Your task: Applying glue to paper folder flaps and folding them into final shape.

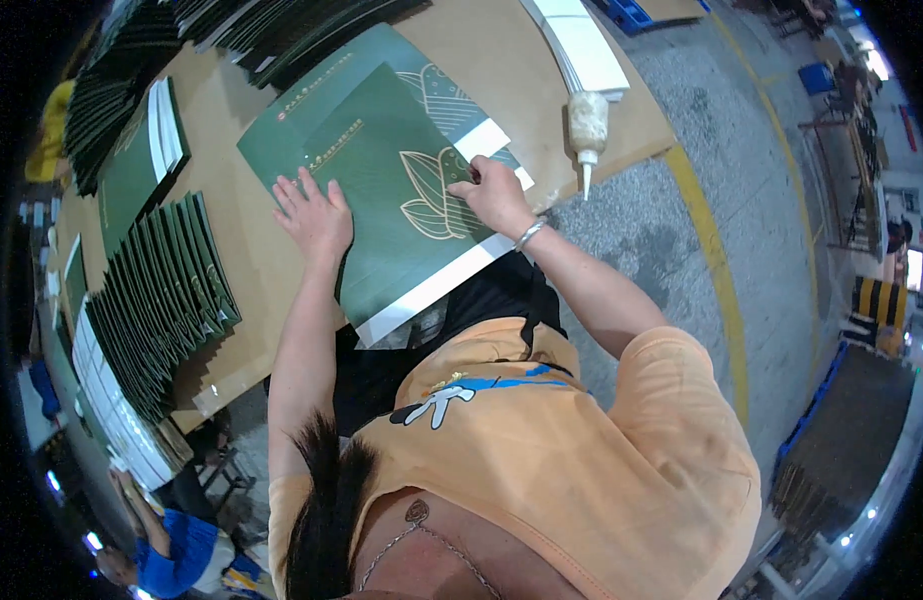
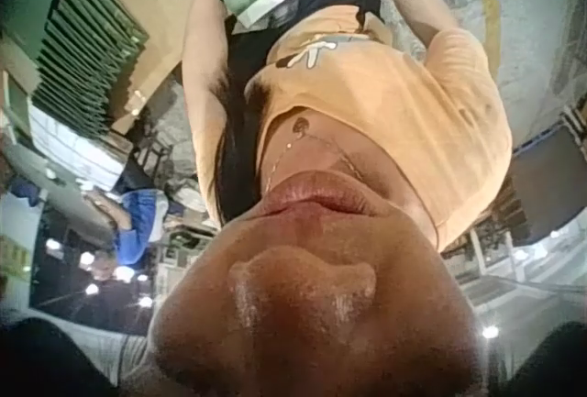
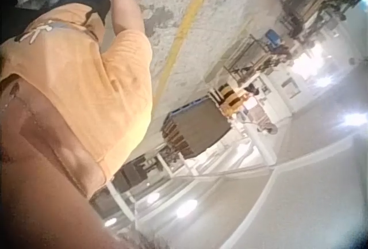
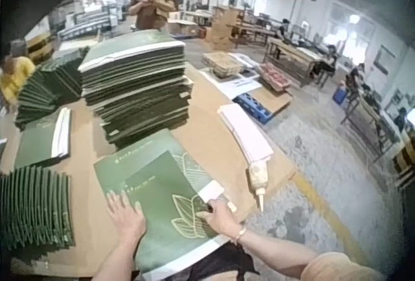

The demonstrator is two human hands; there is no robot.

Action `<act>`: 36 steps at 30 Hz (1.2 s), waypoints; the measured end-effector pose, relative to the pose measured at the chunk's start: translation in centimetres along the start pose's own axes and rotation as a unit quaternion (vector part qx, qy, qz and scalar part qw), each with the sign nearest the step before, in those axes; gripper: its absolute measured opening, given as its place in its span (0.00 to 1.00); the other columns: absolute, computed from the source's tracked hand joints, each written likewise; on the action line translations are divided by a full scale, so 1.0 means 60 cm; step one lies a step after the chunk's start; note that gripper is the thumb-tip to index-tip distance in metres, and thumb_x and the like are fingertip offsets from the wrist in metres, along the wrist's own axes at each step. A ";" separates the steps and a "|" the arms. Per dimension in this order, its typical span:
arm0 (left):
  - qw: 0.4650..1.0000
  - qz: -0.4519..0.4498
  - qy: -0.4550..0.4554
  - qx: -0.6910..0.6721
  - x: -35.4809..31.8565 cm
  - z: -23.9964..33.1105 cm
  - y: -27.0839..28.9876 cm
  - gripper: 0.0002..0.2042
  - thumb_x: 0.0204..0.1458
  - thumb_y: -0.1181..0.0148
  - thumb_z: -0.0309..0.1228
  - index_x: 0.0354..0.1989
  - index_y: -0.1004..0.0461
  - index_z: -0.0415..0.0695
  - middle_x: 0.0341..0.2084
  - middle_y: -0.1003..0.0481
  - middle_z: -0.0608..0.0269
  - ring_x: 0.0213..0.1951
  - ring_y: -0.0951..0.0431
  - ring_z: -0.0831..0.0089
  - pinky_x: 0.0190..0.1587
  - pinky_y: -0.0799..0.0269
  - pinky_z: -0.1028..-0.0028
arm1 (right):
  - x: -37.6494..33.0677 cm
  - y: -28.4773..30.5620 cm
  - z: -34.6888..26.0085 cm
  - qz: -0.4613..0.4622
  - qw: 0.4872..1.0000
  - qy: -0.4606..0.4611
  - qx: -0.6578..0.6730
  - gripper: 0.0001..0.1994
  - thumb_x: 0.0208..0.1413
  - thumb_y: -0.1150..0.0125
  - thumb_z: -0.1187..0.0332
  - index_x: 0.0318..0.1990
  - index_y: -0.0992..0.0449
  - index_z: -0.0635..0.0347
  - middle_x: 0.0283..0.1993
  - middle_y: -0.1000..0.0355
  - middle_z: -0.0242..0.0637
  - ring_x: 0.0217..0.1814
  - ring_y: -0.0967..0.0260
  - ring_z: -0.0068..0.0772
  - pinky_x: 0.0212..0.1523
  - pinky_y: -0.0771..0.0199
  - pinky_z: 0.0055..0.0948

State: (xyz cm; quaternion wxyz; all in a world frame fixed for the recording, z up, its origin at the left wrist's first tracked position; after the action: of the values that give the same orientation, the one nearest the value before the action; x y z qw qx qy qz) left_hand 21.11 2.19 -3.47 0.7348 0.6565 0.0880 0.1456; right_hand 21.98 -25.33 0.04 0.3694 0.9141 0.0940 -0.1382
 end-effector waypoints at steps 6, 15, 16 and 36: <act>0.999 -0.011 -0.033 0.008 0.007 -0.030 -0.009 0.32 0.62 0.59 0.47 0.70 0.49 0.40 0.70 0.56 0.38 0.72 0.61 0.49 0.70 0.66 0.47 | -0.089 -0.042 -0.025 0.138 0.980 0.145 -0.007 0.21 0.48 0.37 0.71 0.50 0.32 0.70 0.42 0.35 0.53 0.47 0.36 0.54 0.49 0.34 0.44; 0.996 -0.020 -0.086 -0.030 0.012 -0.055 -0.006 0.31 0.63 0.59 0.48 0.70 0.49 0.41 0.70 0.57 0.41 0.72 0.61 0.50 0.71 0.66 0.52 | -0.151 -0.048 -0.018 0.168 0.971 0.151 0.084 0.26 0.50 0.38 0.70 0.56 0.32 0.74 0.47 0.33 0.51 0.50 0.36 0.48 0.55 0.36 0.39; 0.994 -0.017 -0.096 -0.039 0.013 -0.058 -0.007 0.31 0.63 0.59 0.48 0.70 0.49 0.41 0.70 0.57 0.41 0.72 0.60 0.50 0.71 0.67 0.52 | -0.156 -0.040 -0.019 0.169 0.970 0.149 0.090 0.26 0.50 0.38 0.70 0.56 0.32 0.74 0.47 0.33 0.51 0.50 0.36 0.48 0.55 0.36 0.39; 0.757 -0.147 0.000 -0.636 -0.039 0.116 0.386 0.25 0.57 0.42 0.30 0.61 0.37 0.33 0.49 0.25 0.57 0.48 0.26 0.75 0.51 0.31 0.75 | -0.175 0.070 -0.269 -0.119 0.825 0.448 0.323 0.18 0.56 0.44 0.61 0.50 0.23 0.61 0.65 0.35 0.47 0.73 0.48 0.48 0.71 0.52 0.43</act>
State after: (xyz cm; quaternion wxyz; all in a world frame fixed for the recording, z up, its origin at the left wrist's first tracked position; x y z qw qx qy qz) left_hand 18.83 -2.92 20.21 0.9957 0.0170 0.0701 0.0582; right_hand 16.15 -17.69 17.27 -0.0492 0.9242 0.3072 0.2215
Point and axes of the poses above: each hand's wrist, its own x-axis towards the middle knuckle, its own y-axis out of the back of the hand, z = x × y, the point moved 6 cm from there along x, towards the middle knuckle
